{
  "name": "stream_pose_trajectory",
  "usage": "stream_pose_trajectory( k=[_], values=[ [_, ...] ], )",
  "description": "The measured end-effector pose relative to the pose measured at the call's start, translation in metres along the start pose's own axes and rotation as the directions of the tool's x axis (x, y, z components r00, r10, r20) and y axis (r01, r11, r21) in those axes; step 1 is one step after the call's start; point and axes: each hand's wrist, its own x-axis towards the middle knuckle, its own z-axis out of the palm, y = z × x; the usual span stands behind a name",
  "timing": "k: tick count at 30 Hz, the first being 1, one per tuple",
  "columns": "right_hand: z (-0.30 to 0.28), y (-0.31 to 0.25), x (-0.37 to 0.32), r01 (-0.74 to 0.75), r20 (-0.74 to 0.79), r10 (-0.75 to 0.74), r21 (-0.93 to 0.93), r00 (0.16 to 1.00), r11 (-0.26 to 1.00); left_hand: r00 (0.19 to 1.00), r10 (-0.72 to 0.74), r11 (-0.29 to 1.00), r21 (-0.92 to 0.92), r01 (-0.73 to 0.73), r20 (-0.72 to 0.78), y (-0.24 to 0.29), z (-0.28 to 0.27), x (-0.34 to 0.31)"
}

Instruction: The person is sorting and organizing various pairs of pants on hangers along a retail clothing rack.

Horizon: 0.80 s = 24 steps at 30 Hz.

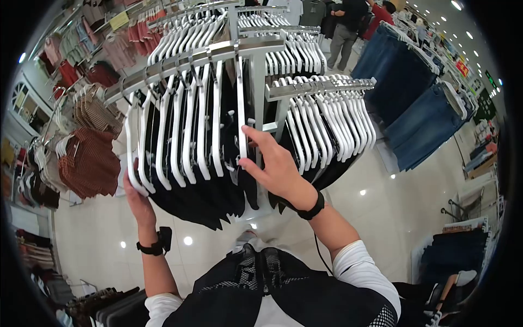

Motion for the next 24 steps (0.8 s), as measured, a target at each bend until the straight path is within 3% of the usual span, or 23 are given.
stream_pose_trajectory(
  k=[2, 3, 12, 13, 14, 17, 18, 20, 22, 24],
  values=[
    [0.002, -0.003, -0.002, 0.001, -0.024, -0.001, -0.019, 1.0, 1.0, 0.997, 0.04, 0.966, 0.253, -0.056, 0.069, 0.008, 0.008, 0.001],
    [0.002, -0.004, -0.002, 0.015, -0.034, -0.017, -0.036, 0.999, 0.999, 1.0, -0.006, 0.97, 0.244, 0.0, 0.025, 0.013, 0.015, -0.002],
    [0.007, -0.014, 0.001, -0.046, -0.2, 0.005, -0.203, 0.98, 0.978, 0.997, 0.074, 0.957, 0.28, -0.078, 0.025, -0.01, -0.007, 0.006],
    [0.013, -0.012, 0.006, 0.009, -0.26, -0.076, -0.249, 0.963, 0.968, 0.998, 0.054, 0.956, 0.286, -0.058, 0.021, -0.012, -0.001, 0.002],
    [0.017, -0.022, 0.008, -0.108, -0.26, 0.054, -0.198, 0.964, 0.974, 0.991, 0.1, 0.944, 0.308, -0.121, 0.084, -0.016, -0.002, 0.003],
    [0.029, -0.006, 0.01, -0.104, -0.293, 0.021, -0.273, 0.956, 0.956, 0.973, 0.147, 0.95, 0.248, -0.188, 0.177, -0.014, -0.005, 0.014],
    [0.029, -0.013, 0.009, -0.209, -0.285, 0.134, -0.253, 0.949, 0.945, 0.97, 0.151, 0.952, 0.234, -0.195, 0.192, -0.011, -0.01, 0.018],
    [0.03, -0.012, 0.01, -0.188, -0.352, 0.079, -0.287, 0.932, 0.939, 0.977, 0.167, 0.934, 0.295, -0.199, 0.131, -0.018, -0.031, 0.021],
    [0.033, -0.027, 0.012, -0.283, -0.37, 0.179, -0.248, 0.912, 0.926, 0.98, 0.19, 0.941, 0.272, -0.2, 0.063, -0.021, -0.04, 0.025],
    [0.041, -0.036, 0.016, -0.204, -0.4, -0.007, -0.484, 0.917, 0.851, 0.964, 0.265, 0.91, 0.324, -0.259, 0.026, -0.019, -0.039, 0.028]
  ],
)
